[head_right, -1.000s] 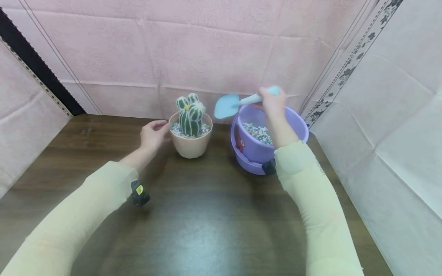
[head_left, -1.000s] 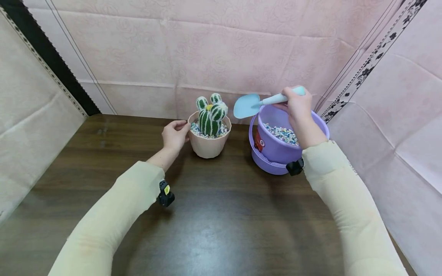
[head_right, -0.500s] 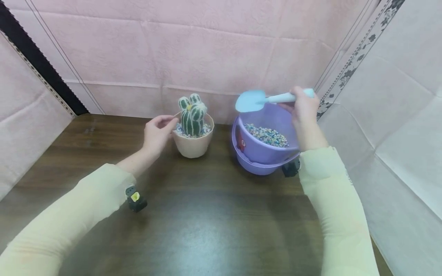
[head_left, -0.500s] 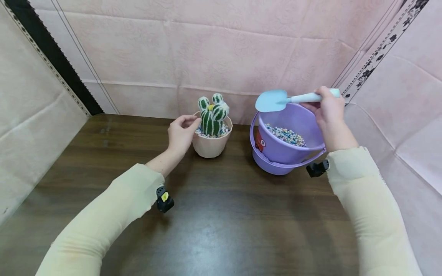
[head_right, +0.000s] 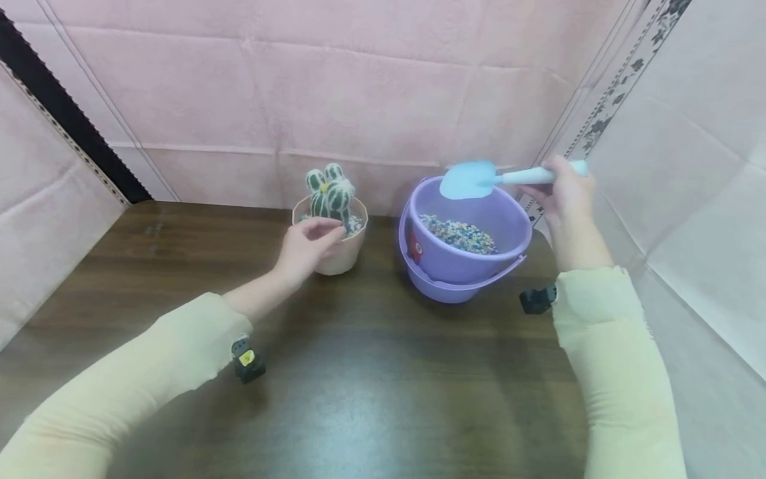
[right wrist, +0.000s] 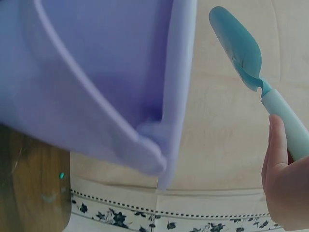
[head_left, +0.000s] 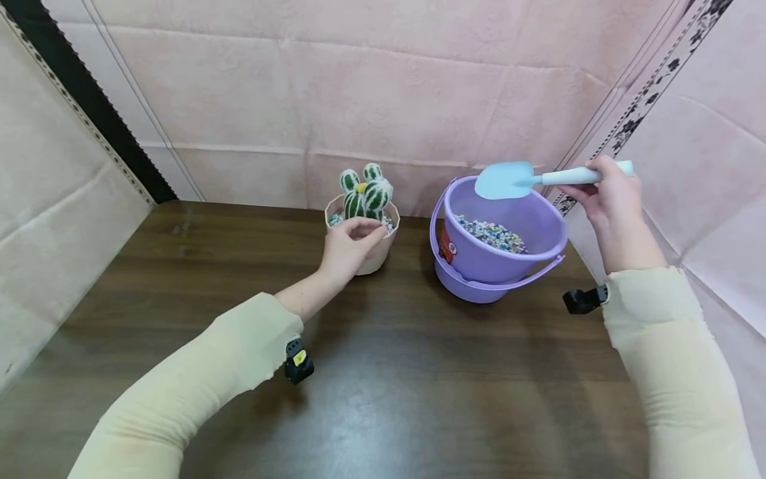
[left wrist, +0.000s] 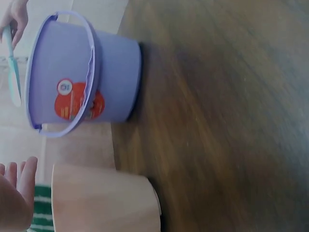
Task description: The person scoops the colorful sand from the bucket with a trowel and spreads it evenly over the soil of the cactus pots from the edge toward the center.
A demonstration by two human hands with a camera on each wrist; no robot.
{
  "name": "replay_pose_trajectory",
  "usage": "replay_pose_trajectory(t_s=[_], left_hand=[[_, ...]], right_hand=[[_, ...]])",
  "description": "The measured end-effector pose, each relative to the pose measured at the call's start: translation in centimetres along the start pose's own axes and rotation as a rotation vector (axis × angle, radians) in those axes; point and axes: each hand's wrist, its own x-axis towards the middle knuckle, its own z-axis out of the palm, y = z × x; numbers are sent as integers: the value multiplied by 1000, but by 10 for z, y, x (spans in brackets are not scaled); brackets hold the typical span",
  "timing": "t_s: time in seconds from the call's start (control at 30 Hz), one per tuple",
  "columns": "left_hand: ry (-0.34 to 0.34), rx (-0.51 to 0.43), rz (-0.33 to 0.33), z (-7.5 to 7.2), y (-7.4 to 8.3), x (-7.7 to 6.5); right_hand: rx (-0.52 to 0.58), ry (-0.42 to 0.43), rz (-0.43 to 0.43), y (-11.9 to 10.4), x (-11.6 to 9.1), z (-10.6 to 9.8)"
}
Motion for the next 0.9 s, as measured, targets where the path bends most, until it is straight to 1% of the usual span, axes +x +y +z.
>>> replay_pose_trajectory(t_s=[0.17,0.33,0.47,0.57,0.67,0.8,0.9], left_hand=[[-90,-21,5,17,0,0],[-133,-6,8,34,2,4],[-143,24,7,47,3,10],[-144,35,23,55,3,16],[-148,26,43,63,3,21],[-141,15,54,72,2,30],[-128,13,43,78,3,37]], right_hand=[[-52,15,-24,-4,0,-8],[-114,12,-54,-6,-1,-14],[-110,19,-81,-6,-1,-16],[-97,32,-96,-5,0,-15],[-97,47,-95,-5,1,-15],[-127,74,-88,-4,2,-15],[-175,95,-93,-2,4,-15]])
